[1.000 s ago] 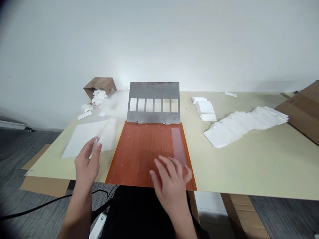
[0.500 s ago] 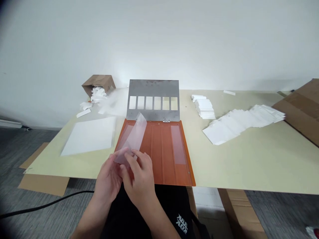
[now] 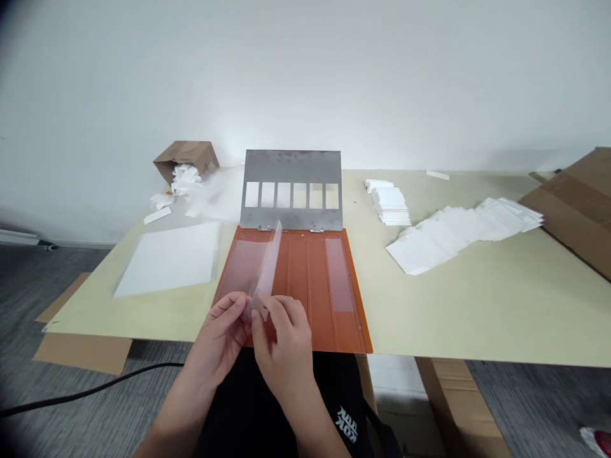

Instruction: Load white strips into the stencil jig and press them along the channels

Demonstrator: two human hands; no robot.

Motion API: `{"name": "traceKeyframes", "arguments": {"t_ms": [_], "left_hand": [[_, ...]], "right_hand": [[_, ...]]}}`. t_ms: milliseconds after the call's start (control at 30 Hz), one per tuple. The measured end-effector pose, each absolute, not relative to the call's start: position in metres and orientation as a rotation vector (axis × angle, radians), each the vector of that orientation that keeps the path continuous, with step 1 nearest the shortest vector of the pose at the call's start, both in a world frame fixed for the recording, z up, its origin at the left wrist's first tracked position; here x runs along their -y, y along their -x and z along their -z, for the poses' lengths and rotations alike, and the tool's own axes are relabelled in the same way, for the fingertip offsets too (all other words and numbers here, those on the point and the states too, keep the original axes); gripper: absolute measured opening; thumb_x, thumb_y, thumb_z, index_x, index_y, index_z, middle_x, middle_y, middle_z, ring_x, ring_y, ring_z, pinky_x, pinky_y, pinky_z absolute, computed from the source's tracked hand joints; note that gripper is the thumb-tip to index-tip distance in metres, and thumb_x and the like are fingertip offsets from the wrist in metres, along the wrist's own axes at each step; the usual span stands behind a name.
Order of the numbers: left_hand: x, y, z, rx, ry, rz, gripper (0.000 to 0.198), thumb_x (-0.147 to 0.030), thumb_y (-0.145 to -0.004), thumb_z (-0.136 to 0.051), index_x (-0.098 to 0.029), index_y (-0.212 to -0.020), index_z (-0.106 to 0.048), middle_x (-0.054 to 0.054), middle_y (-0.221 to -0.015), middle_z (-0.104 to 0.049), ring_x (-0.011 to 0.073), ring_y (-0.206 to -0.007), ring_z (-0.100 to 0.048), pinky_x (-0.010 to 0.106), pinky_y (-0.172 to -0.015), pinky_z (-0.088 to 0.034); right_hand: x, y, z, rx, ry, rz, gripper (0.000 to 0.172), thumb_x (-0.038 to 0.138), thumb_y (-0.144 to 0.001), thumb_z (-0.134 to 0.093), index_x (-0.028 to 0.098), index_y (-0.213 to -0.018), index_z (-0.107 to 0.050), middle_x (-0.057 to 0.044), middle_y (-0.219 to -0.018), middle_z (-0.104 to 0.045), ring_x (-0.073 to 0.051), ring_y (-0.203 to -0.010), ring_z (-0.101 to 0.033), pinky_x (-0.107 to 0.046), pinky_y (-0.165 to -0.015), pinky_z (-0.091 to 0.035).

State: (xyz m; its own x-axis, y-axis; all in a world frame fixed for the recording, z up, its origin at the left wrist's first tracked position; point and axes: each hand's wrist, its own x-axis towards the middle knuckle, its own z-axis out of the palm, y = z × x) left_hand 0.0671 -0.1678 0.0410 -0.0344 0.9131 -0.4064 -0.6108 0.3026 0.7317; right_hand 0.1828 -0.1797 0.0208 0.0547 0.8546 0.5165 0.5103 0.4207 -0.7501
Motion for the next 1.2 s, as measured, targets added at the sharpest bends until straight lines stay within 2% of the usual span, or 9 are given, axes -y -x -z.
{"name": "traceKeyframes", "arguments": {"t_ms": [133, 467, 733, 933, 1200], "left_hand": [[0.168, -0.072, -0.042, -0.957, -0.394, -1.251, 0.028, -0.031, -0.060, -0.090, -0.016, -0.073, -0.069, -0.002, -0.068, -0.067, 0.0070, -0.061, -0.061, 0.015, -0.056, -0.051], [0.166, -0.074, -0.036, -0.966, -0.437, -1.181, 0.021, -0.028, -0.058, -0.090, -0.017, -0.069, -0.075, 0.002, -0.071, -0.072, 0.0112, -0.065, -0.066, 0.017, -0.056, -0.053], [0.166, -0.077, -0.030, -1.023, -0.568, -1.226, 0.018, -0.029, -0.062, -0.088, -0.019, -0.072, -0.077, 0.002, -0.076, -0.075, 0.0118, -0.073, -0.066, 0.020, -0.069, -0.055], [0.168, -0.080, -0.026, -1.113, -0.790, -1.302, 0.013, -0.030, -0.069, -0.083, -0.021, -0.076, -0.078, 0.002, -0.079, -0.076, 0.0138, -0.075, -0.067, 0.024, -0.075, -0.055], [0.172, -0.083, -0.028, -1.190, -0.977, -1.284, 0.012, -0.032, -0.076, -0.078, -0.020, -0.079, -0.076, 0.003, -0.080, -0.075, 0.0152, -0.077, -0.068, 0.025, -0.077, -0.055]], "right_hand": [[0.181, -0.185, -0.026, 1.597, 1.216, -0.384, 0.019, 0.023, -0.092, -0.058, 0.021, -0.110, -0.064, -0.006, -0.095, -0.068, -0.017, -0.086, -0.065, -0.031, -0.075, -0.058], [0.182, -0.204, -0.026, 1.725, 1.220, -0.342, 0.020, 0.020, -0.092, -0.057, 0.023, -0.109, -0.067, -0.006, -0.102, -0.073, -0.017, -0.095, -0.070, -0.033, -0.086, -0.060], [0.183, -0.208, -0.019, 1.742, 1.191, -0.289, 0.021, 0.018, -0.095, -0.053, 0.022, -0.110, -0.068, -0.006, -0.107, -0.075, -0.017, -0.102, -0.070, -0.033, -0.090, -0.060], [0.180, -0.211, -0.023, 1.681, 1.165, -0.481, 0.023, 0.019, -0.096, -0.051, 0.023, -0.109, -0.069, -0.005, -0.108, -0.075, -0.016, -0.100, -0.071, -0.033, -0.091, -0.060], [0.174, -0.218, -0.025, 1.520, 1.180, -0.686, 0.017, 0.022, -0.094, -0.053, 0.022, -0.094, -0.070, -0.003, -0.095, -0.076, -0.015, -0.090, -0.072, -0.027, -0.081, -0.059]]}}
